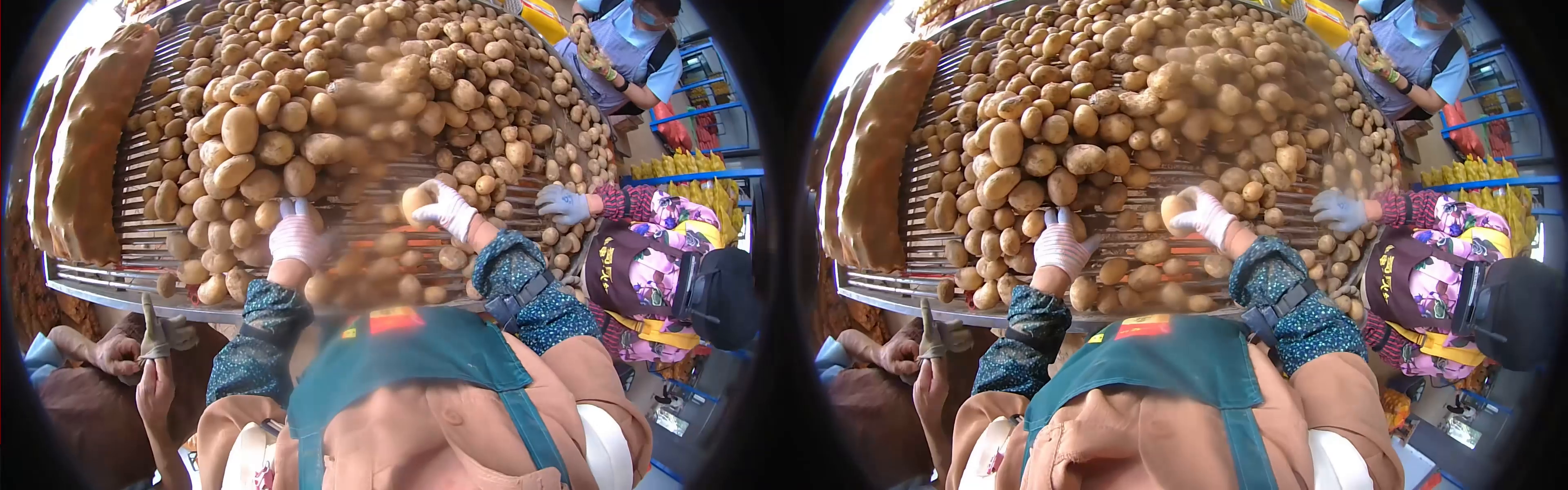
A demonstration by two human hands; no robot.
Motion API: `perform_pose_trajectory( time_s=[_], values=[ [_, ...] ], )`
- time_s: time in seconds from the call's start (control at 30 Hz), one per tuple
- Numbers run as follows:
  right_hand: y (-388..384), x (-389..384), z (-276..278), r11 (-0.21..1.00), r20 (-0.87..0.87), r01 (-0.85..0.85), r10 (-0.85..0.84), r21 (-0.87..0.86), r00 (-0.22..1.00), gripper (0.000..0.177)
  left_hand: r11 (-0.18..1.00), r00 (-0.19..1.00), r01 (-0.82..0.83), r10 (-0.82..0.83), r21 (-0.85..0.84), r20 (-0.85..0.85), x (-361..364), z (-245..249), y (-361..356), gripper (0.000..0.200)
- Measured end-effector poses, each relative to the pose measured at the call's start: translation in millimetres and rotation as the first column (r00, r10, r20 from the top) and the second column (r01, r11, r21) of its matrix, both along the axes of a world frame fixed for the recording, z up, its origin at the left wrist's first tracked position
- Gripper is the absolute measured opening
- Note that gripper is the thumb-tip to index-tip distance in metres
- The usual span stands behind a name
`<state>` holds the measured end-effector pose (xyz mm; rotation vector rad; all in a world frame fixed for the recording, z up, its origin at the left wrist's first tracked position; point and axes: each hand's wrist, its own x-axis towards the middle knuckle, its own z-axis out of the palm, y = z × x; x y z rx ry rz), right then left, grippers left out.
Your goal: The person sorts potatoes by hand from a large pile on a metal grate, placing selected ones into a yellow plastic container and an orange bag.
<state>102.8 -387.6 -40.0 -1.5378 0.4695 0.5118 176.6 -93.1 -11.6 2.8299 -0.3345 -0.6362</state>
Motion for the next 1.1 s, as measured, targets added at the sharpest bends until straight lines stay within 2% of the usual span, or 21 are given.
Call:
perform_pose_trajectory(
  time_s=[0.07,0.1,0.2,0.23,0.27,0.33,0.4,0.47,0.5,0.53,0.6,0.63,0.73,0.77,0.8,0.83,0.87,0.9,1.0,1.03,1.1],
  values=[
    [-3.0,5.2,-10.8,0.898,0.005,0.216,-0.236,0.384,0.972,0.046,0.999,0.995,-0.042,0.042,-0.001,-0.096,8.5,6.5,-4.9,0.082],
    [0.7,7.2,-17.6,0.896,0.078,0.247,-0.295,0.37,0.952,0.04,0.999,0.995,-0.032,0.029,-0.029,-0.096,8.8,7.7,-2.3,0.079],
    [16.7,39.9,-4.6,0.974,0.149,0.157,-0.182,0.165,0.972,0.036,0.728,0.981,-0.192,0.147,-0.658,-0.124,-5.7,-60.5,37.5,0.071],
    [21.9,51.2,-10.6,0.986,0.249,0.053,-0.012,-0.158,0.968,0.031,0.489,0.869,-0.471,0.112,-0.735,-0.482,-5.7,-28.5,34.2,0.068],
    [27.9,60.4,-20.7,0.945,0.228,0.034,0.043,-0.324,0.973,0.041,0.238,0.639,-0.755,0.052,-0.611,-0.768,-5.7,3.4,30.9,0.065],
    [48.3,82.3,16.5,0.867,0.117,-0.052,0.125,-0.496,0.985,0.044,-0.053,0.496,-0.867,-0.183,-0.495,-0.849,-5.5,13.4,35.3,0.065],
    [62.2,98.9,19.1,0.766,0.295,-0.012,0.261,-0.642,0.919,0.053,-0.188,0.388,-0.91,-0.074,-0.369,-0.919,-6.2,19.1,35.8,0.052],
    [79.9,120.6,41.7,0.49,0.029,-0.24,0.479,-0.838,0.877,0.064,-0.287,0.274,-0.918,0.033,-0.272,-0.961,0.9,25.2,33.6,0.047],
    [88.3,130.0,37.5,0.408,-0.042,-0.278,0.498,-0.87,0.866,0.061,-0.259,0.369,-0.885,0.115,-0.386,-0.922,5.2,26.7,30.8,0.042],
    [93.6,138.1,31.2,0.323,-0.113,-0.311,0.509,-0.894,0.853,0.059,-0.074,0.543,-0.818,0.228,-0.57,-0.808,10.8,19.4,31.7,0.042],
    [96.7,144.7,16.3,0.315,-0.107,-0.288,0.486,-0.905,0.868,0.058,0.337,0.837,-0.54,0.309,-0.771,-0.451,21.7,-3.4,33.6,0.042],
    [97.2,144.8,12.9,0.311,-0.106,-0.279,0.473,-0.909,0.875,0.057,0.682,0.96,-0.083,0.249,-0.727,0.125,27.0,6.7,26.7,0.057],
    [78.9,124.6,34.6,0.52,0.053,-0.241,0.487,-0.819,0.872,0.059,0.952,0.981,-0.039,0.095,-0.302,0.172,35.0,36.1,4.8,0.074],
    [70.8,116.0,17.9,0.639,0.169,-0.18,0.446,-0.748,0.879,0.064,0.96,0.992,-0.029,0.061,-0.279,0.108,40.2,28.7,1.9,0.092],
    [61.2,105.0,2.6,0.796,0.364,-0.114,0.393,-0.594,0.845,0.067,0.951,0.992,-0.042,0.076,-0.306,0.101,45.7,23.3,-0.2,0.092],
    [55.1,93.1,7.2,0.957,0.386,-0.112,0.213,-0.268,0.897,0.066,0.942,0.992,-0.052,0.087,-0.332,0.093,51.8,21.3,-3.3,0.091],
    [49.7,78.7,11.6,0.993,0.336,-0.066,0.03,0.095,0.941,0.066,0.932,0.992,-0.062,0.096,-0.356,0.078,54.8,20.8,-7.4,0.091],
    [42.1,67.2,10.4,0.956,0.355,-0.079,-0.027,0.283,0.934,0.058,0.938,0.994,-0.087,0.106,-0.337,0.039,58.6,22.8,-10.3,0.09],
    [32.5,39.4,33.3,0.632,-0.053,0.152,-0.173,0.76,0.984,0.049,0.95,0.992,-0.086,0.108,-0.301,0.057,61.7,23.8,-15.7,0.084],
    [38.5,35.4,49.2,0.591,-0.181,0.304,-0.259,0.747,0.949,0.048,0.952,0.991,-0.093,0.117,-0.293,0.065,61.7,21.0,-15.6,0.082],
    [40.0,29.4,40.4,0.544,-0.182,0.314,-0.284,0.778,0.942,0.044,0.938,0.987,-0.13,0.152,-0.321,0.044,61.7,20.1,-15.5,0.077]
  ],
)
